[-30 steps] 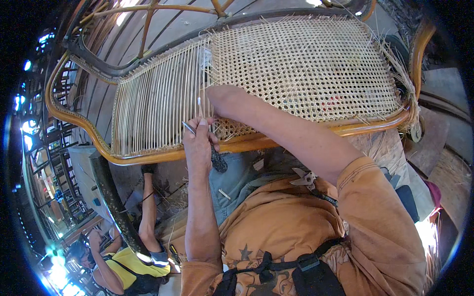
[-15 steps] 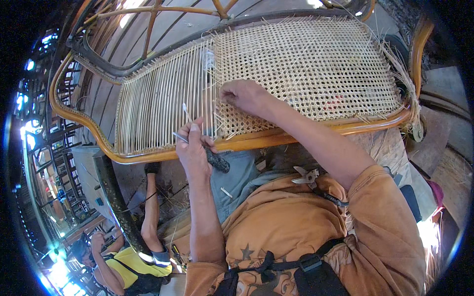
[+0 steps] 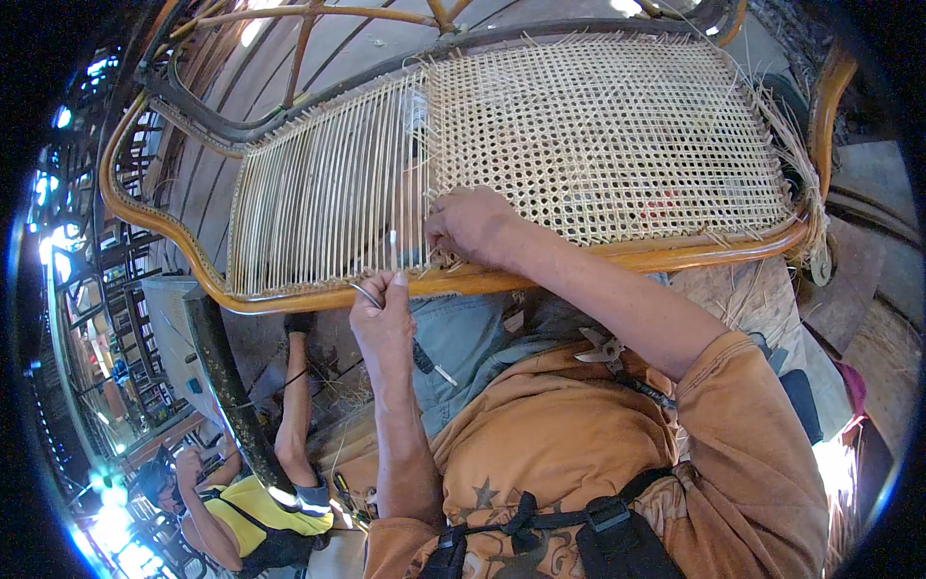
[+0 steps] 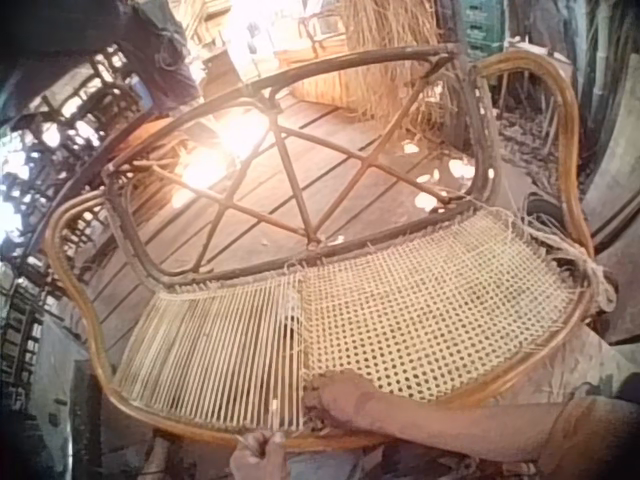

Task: Repairing and weaving the cane seat of a rattan bench using rattan strips and tools.

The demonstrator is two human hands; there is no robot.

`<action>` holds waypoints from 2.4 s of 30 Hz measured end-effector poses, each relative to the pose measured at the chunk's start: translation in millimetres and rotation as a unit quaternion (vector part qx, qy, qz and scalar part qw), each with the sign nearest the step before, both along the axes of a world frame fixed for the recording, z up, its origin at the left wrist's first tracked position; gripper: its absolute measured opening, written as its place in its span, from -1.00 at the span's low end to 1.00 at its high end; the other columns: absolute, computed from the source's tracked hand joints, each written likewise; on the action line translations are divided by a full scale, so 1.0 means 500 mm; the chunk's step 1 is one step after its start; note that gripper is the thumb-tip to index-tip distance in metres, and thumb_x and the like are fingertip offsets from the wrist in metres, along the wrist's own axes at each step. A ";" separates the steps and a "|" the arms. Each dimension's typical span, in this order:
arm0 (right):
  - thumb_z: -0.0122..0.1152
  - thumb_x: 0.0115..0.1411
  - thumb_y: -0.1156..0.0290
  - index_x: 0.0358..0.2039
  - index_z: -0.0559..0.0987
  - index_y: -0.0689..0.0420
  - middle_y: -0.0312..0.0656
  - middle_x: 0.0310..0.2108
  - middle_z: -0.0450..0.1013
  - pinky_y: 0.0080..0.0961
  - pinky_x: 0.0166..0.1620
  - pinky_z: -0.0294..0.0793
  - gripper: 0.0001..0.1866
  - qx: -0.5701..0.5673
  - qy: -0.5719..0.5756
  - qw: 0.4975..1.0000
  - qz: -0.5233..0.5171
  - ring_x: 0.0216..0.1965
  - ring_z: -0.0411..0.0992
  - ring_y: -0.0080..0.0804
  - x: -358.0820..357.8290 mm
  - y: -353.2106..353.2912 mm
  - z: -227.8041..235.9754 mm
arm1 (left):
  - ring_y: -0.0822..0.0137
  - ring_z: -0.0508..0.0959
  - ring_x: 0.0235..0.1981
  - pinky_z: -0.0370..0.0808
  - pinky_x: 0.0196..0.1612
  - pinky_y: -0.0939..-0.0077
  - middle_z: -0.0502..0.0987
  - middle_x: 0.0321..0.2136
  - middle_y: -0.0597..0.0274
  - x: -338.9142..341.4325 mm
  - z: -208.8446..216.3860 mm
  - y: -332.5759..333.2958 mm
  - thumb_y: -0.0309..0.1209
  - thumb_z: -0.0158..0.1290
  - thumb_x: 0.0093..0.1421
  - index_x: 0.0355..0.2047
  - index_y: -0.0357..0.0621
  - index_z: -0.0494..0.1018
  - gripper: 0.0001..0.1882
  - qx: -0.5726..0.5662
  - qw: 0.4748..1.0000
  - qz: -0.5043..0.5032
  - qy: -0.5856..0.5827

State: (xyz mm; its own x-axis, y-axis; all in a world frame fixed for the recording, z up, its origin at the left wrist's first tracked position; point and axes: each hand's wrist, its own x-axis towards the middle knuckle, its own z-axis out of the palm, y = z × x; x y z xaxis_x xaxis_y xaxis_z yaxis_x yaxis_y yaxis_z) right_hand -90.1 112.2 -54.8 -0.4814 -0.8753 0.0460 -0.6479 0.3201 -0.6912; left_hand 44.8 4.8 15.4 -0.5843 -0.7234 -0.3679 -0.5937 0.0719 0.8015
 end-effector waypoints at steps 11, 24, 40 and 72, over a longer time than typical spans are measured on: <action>0.11 0.08 0.34 -0.42 0.52 -0.02 -0.27 -0.40 0.40 -0.30 -0.16 0.30 -0.94 -0.034 0.002 0.996 -0.083 -0.23 0.35 -0.26 0.029 -0.002 -0.023 | 0.44 0.39 -0.56 0.40 -0.38 0.48 0.45 -0.60 0.15 -0.006 -0.008 0.018 -0.40 0.01 0.13 -0.42 -0.32 0.40 -0.82 -0.119 0.986 -0.078 -0.090; 0.10 0.08 0.28 -0.41 0.52 0.04 -0.22 -0.39 0.39 -0.27 -0.15 0.29 -0.87 -0.001 -0.006 0.996 -0.094 -0.23 0.35 -0.23 0.032 -0.006 -0.008 | 0.09 0.51 -0.55 0.42 -0.39 0.30 0.48 -0.59 -0.03 -0.007 0.008 0.045 -0.41 0.01 0.10 -0.42 -0.27 0.37 -0.85 -0.184 0.965 -0.151 -0.111; 0.10 0.10 0.24 -0.41 0.52 0.01 -0.24 -0.37 0.39 -0.25 -0.14 0.29 -0.86 -0.012 -0.019 0.997 -0.079 -0.21 0.33 -0.24 0.026 0.003 -0.010 | 0.31 0.49 -0.55 0.42 -0.40 0.37 0.47 -0.60 0.02 0.002 0.004 0.014 -0.41 -0.04 0.16 -0.35 -0.31 0.38 -0.82 -0.210 0.966 -0.146 -0.048; 0.15 0.02 0.42 -0.40 0.47 0.11 -0.17 -0.42 0.39 -0.32 -0.19 0.40 -0.89 -0.058 0.011 0.996 0.066 -0.30 0.38 -0.17 -0.036 -0.002 -0.028 | 0.13 0.47 -0.47 0.40 -0.30 0.32 0.45 -0.51 -0.03 -0.069 -0.034 0.004 -0.46 -0.02 0.13 -0.36 -0.31 0.34 -0.86 -0.087 0.989 -0.109 -0.045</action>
